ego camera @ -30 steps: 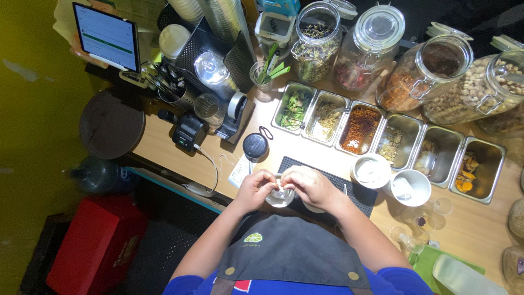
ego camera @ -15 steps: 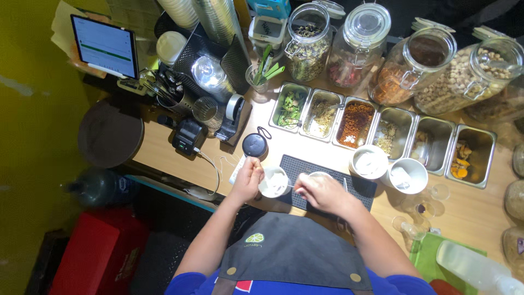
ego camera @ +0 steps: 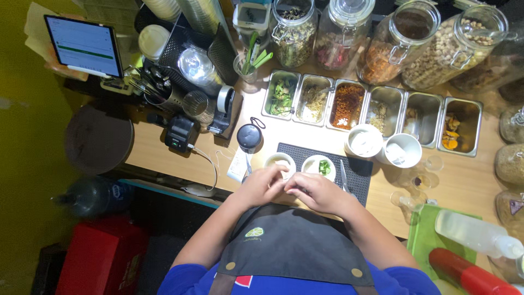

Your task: The person puts dry ingredients into paper bags by hand and with a spoon, then cuts and ties a string to secure the contents of the bags.

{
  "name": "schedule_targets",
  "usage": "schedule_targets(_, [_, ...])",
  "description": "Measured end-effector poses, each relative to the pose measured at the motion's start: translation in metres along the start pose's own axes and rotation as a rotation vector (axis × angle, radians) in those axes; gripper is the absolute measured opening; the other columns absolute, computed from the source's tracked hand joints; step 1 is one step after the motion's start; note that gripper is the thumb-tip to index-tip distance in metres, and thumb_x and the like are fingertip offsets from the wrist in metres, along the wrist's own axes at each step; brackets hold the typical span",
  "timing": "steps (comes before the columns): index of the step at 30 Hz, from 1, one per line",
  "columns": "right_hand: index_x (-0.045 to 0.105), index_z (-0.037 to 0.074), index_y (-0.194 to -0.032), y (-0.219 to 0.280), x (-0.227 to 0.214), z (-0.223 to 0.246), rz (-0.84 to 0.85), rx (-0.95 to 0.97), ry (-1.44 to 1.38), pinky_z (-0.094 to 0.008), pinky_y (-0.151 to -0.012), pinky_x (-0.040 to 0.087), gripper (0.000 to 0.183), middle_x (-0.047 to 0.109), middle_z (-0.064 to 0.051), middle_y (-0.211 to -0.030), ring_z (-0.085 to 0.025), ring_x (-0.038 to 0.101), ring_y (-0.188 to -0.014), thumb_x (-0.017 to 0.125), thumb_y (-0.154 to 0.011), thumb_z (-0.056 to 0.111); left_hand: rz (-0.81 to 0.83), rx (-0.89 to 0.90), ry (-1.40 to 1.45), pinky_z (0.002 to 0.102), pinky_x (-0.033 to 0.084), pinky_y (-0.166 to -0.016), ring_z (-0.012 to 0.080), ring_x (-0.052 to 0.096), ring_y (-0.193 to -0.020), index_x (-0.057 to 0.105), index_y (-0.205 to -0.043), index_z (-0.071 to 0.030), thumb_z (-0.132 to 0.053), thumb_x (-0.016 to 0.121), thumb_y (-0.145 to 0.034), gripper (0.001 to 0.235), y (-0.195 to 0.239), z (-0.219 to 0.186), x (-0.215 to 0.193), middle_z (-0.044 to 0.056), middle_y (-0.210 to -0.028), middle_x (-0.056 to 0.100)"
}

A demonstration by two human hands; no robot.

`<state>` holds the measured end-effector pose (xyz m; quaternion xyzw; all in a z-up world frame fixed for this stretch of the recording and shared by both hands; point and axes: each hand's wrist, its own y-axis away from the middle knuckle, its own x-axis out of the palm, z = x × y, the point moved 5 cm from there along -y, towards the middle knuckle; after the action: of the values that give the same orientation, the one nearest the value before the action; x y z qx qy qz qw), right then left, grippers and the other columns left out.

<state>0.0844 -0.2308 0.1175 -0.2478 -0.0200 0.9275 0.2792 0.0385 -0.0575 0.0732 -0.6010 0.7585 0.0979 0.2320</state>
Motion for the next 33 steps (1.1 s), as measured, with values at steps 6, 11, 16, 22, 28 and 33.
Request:
schedule_targets(6, [0.071, 0.006, -0.103, 0.010, -0.010, 0.028, 0.146, 0.054, -0.292, -0.033, -0.074, 0.059, 0.013, 0.075, -0.007, -0.097, -0.021, 0.073, -0.079, 0.069, -0.095, 0.015, 0.163, 0.025, -0.014, 0.039, 0.053, -0.071, 0.0302, 0.068, -0.080, 0.070, -0.096, -0.006, -0.018, 0.066, -0.096, 0.012, 0.006, -0.022, 0.004, 0.012, -0.085, 0.069])
schedule_targets(11, [0.071, 0.002, -0.119, 0.039, -0.038, 0.091, 0.637, -0.547, -0.740, -0.044, -0.098, 0.057, 0.048, 0.069, -0.015, -0.121, -0.033, 0.069, -0.115, 0.075, -0.099, 0.045, 0.380, 0.019, 0.088, 0.038, 0.054, -0.074, 0.0283, 0.070, -0.085, 0.070, -0.102, -0.007, -0.023, 0.067, -0.095, 0.018, 0.031, -0.050, -0.003, 0.010, -0.089, 0.070])
schedule_targets(16, [0.077, 0.002, -0.107, 0.059, -0.043, 0.106, 0.573, -0.559, -0.630, -0.041, -0.075, 0.052, 0.030, 0.072, -0.008, -0.101, -0.028, 0.071, -0.090, 0.069, -0.105, 0.031, 0.412, -0.045, 0.000, 0.038, 0.055, -0.077, 0.0263, 0.072, -0.091, 0.075, -0.105, -0.012, -0.030, 0.073, -0.091, 0.023, 0.041, -0.044, -0.027, 0.007, -0.095, 0.074])
schedule_targets(22, [0.076, 0.003, -0.107, 0.092, -0.059, 0.091, 0.403, -0.658, -0.676, -0.041, -0.073, 0.049, 0.027, 0.073, -0.005, -0.100, -0.026, 0.071, -0.083, 0.071, -0.107, 0.030, 0.020, 0.080, -0.400, 0.054, 0.038, -0.106, 0.0480, 0.044, -0.130, 0.049, -0.143, -0.007, -0.035, 0.091, -0.065, 0.094, 0.000, -0.014, -0.027, 0.027, -0.144, 0.043])
schedule_targets(28, [0.072, 0.005, -0.113, 0.098, -0.051, 0.023, -0.301, 0.248, 0.075, -0.040, -0.096, 0.055, 0.033, 0.067, -0.014, -0.122, -0.033, 0.068, -0.111, 0.082, -0.084, 0.014, 0.002, 0.027, -0.320, 0.050, 0.042, -0.112, 0.0441, 0.047, -0.134, 0.047, -0.145, -0.010, -0.020, 0.087, -0.070, 0.086, -0.011, 0.012, -0.008, 0.023, -0.144, 0.048])
schedule_targets(33, [0.058, 0.005, -0.139, 0.081, -0.037, -0.021, -0.377, 0.268, 0.344, -0.046, -0.115, 0.043, 0.071, 0.046, -0.022, -0.151, -0.040, 0.049, -0.140, 0.090, -0.078, 0.020, -0.148, 0.047, -0.282, 0.049, 0.044, -0.111, 0.0434, 0.049, -0.131, 0.046, -0.139, -0.005, -0.018, 0.085, -0.070, 0.081, -0.020, 0.028, -0.025, 0.021, -0.138, 0.048])
